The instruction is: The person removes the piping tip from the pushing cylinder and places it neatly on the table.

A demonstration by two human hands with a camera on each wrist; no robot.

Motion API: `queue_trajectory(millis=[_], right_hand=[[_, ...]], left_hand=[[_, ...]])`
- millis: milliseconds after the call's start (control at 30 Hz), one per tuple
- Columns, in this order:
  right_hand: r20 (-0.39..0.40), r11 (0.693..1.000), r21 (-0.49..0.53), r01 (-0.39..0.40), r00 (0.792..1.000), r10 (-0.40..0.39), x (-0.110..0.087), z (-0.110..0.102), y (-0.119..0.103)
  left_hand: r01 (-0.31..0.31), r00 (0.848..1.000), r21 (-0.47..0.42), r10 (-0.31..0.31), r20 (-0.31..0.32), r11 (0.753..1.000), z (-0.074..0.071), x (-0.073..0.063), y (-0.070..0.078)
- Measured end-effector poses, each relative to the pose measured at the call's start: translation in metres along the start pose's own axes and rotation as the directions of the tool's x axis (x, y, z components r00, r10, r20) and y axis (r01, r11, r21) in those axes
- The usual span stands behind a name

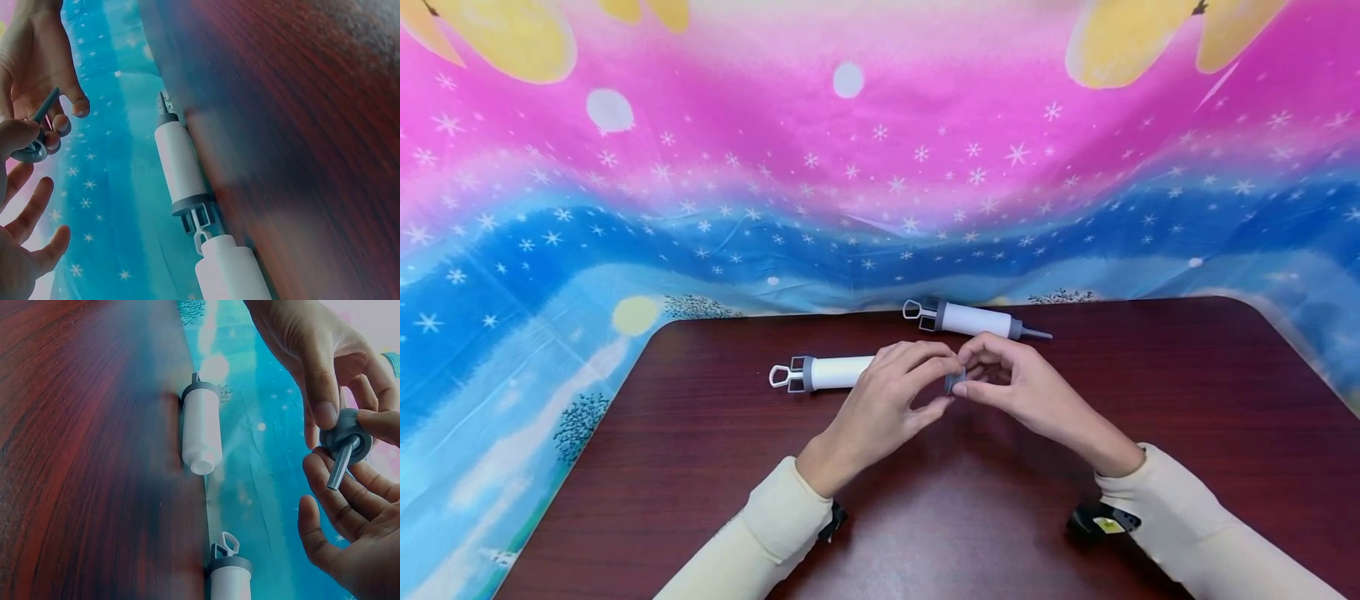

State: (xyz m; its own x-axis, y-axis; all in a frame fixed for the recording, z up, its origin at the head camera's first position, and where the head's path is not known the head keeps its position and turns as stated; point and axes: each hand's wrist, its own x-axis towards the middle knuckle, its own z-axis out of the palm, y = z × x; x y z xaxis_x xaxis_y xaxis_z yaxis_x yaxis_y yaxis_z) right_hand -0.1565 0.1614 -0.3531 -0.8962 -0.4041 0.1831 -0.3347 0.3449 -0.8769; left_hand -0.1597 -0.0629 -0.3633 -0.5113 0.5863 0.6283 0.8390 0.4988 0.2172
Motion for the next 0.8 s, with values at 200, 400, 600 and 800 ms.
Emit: queue_trajectory(millis=[200, 400, 600, 800], right_hand=[[0.005, 1.000, 0.000, -0.008, 1.000, 0.008, -0.0002, -0.0005, 0.0000], [-0.001, 1.000, -0.025, -0.010, 1.000, 0.010, -0.0021, -0.0022, 0.0011], [-0.014, 0.999, -0.037, -0.015, 1.000, 0.014, -0.0044, -0.0035, 0.0023], [-0.019, 0.998, -0.044, -0.035, 0.999, 0.034, -0.0062, -0.0046, 0.0045]], left_hand=[[0.020, 1.000, -0.017, -0.020, -0.003, 1.000, -0.0006, 0.0006, 0.0005], [0.047, 0.999, -0.061, -0.048, -0.007, 0.997, -0.0021, 0.0016, 0.0003], [0.111, 0.994, -0.143, -0.111, 0.011, 0.983, -0.0057, 0.0024, 0.0003], [0.156, 0.988, -0.208, -0.155, 0.017, 0.966, -0.0078, 0.0019, 0.0004]])
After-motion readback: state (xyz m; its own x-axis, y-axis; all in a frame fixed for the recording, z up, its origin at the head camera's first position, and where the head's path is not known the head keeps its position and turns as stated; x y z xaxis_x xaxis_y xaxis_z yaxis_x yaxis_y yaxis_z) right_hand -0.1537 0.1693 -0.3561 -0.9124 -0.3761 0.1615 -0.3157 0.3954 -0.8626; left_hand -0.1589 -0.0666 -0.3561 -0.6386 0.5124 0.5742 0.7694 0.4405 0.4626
